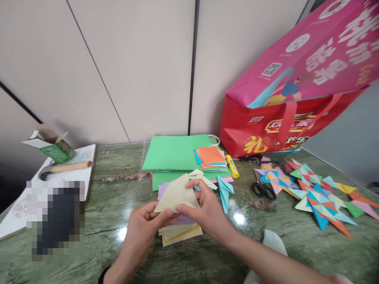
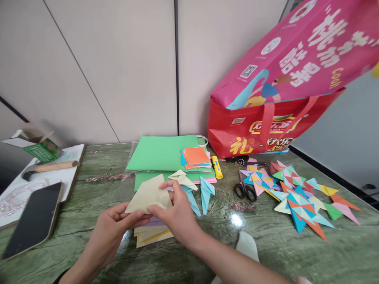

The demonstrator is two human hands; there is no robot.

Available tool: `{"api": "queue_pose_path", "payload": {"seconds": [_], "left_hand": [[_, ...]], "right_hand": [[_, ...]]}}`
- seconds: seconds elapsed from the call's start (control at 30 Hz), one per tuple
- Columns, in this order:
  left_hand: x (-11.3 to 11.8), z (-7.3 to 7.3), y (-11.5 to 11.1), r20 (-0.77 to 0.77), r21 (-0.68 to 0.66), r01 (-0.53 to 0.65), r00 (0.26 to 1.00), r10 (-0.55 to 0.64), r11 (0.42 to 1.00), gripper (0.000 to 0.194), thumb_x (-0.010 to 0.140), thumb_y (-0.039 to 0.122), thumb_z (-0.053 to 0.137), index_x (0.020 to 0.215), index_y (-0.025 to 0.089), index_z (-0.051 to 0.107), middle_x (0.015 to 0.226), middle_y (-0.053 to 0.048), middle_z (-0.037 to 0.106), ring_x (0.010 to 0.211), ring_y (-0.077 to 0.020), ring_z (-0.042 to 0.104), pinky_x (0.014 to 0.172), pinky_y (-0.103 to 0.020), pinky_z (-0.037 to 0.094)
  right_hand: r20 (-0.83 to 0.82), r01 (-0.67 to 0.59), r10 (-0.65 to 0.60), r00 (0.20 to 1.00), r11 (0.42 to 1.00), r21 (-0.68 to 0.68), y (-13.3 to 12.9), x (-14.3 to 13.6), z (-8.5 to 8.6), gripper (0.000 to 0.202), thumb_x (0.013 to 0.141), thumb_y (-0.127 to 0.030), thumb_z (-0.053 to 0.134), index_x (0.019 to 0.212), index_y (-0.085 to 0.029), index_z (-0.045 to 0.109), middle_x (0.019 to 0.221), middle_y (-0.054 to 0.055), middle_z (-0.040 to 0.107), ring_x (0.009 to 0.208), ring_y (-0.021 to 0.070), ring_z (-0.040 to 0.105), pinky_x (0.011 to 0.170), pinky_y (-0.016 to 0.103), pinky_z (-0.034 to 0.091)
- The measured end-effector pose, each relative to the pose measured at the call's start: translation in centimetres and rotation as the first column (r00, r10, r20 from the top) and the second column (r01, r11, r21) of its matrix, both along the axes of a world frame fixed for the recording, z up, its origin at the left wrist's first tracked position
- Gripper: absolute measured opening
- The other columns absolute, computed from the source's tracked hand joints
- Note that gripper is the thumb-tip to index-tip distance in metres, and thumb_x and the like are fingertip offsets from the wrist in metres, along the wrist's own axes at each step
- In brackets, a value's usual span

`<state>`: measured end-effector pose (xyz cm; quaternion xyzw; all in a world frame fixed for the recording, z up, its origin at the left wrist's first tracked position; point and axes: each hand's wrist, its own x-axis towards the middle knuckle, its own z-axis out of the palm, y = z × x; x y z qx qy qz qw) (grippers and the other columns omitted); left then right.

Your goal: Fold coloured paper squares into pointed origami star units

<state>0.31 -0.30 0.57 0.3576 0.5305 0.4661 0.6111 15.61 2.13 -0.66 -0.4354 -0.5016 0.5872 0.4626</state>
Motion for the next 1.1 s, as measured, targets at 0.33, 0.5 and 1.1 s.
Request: {"api": "queue_pose_path", "payload": {"seconds": [0.33,0.5,1.1], "left_hand": [[-0.05,-0.07,-0.06,-0.082,0.091,-0.025,0.996,0.033,0.996,0.02,0.059,0.023,0.077,0.077,0.016,0.073,0.064,-0.002,0.076,0.058,-0.0193,0.069,0.053,-0.022,0.053],[-0.58,-0.03,0.13,-0.049,0.081,-0.064,0.996,0.068,0.995,0.022,0.059,0.023,0.077,0.08,0.016,0.073,0.068,-0.003,0.076,0.063,-0.0182,0.07,0.058,-0.02,0.054],[-0.52,0.2,0.15,0.011,0.044,-0.023,1.0,0.023,0.999,0.015,0.067,0.027,0.072,0.071,0.012,0.071,0.067,-0.007,0.076,0.067,-0.0205,0.071,0.067,-0.025,0.057]], "right_hand": [[-0.105,-0.07,0.061,0.993,0.994,-0.082,0.14,-0.18,-0.01,0.029,0.061,-0.018,0.068,0.078,-0.019,0.045,0.058,-0.005,0.059,0.052,0.0121,0.058,0.052,0.022,0.044],[-0.1,-0.034,0.029,0.995,0.998,-0.056,0.28,-0.06,0.35,0.028,0.061,-0.016,0.068,0.078,-0.02,0.046,0.054,-0.005,0.062,0.051,0.0125,0.06,0.051,0.022,0.045],[0.012,0.011,-0.011,1.0,1.0,0.026,0.38,0.45,0.53,0.017,0.063,-0.019,0.069,0.076,-0.019,0.057,0.056,-0.004,0.064,0.055,0.014,0.062,0.056,0.023,0.044]]}}
